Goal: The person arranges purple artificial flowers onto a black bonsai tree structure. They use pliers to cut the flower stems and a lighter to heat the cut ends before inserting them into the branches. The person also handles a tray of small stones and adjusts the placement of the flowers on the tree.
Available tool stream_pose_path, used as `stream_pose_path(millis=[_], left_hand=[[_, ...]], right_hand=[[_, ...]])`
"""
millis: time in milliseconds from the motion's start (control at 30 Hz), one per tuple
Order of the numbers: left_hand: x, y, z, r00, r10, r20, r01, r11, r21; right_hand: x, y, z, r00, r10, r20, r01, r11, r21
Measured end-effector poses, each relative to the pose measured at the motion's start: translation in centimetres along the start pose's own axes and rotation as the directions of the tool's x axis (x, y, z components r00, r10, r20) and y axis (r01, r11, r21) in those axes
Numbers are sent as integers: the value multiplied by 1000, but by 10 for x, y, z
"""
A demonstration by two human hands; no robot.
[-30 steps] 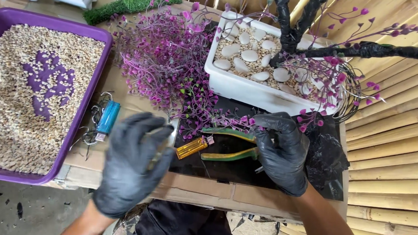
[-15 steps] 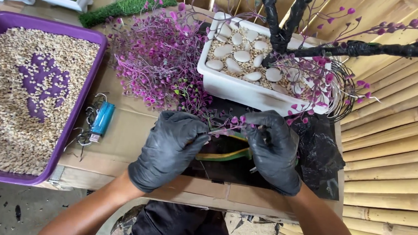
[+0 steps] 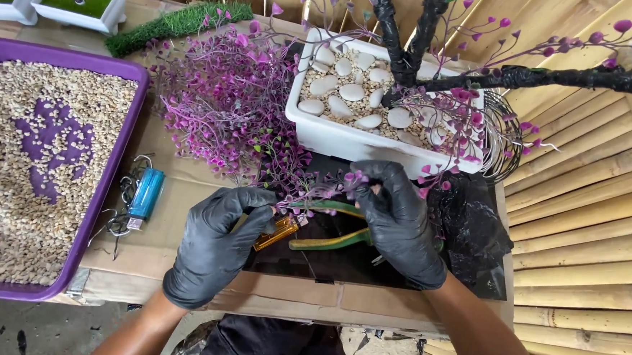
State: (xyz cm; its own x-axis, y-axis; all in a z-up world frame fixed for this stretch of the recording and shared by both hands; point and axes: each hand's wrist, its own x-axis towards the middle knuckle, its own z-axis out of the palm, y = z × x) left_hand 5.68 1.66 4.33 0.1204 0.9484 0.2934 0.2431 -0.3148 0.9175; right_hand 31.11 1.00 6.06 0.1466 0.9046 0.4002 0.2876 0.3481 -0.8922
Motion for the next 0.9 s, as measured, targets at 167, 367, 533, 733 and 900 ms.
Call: stream_pose_path(millis=[167,367,533,733,900], left_hand=[[-8,3,-13,967,252,-38,-238,945,223],[-10,6,2,943,331,-38,-311,916,252],[-14,19,9,958,287,-14,-281,945,168],[-18,9,9,966,259,0,-254,947,198],[-23,12,14,963,270,7,-266,945,192]], right_hand=[[3,-15,4,835,-383,394,451,888,-93],[-9,-30,6,842,-264,470,359,925,-123],[-2,-10,4,859,-401,318,442,894,-66],[-2,-15,1,903,-306,301,331,943,-34],[0,-16,1,893,-318,318,355,932,-66]])
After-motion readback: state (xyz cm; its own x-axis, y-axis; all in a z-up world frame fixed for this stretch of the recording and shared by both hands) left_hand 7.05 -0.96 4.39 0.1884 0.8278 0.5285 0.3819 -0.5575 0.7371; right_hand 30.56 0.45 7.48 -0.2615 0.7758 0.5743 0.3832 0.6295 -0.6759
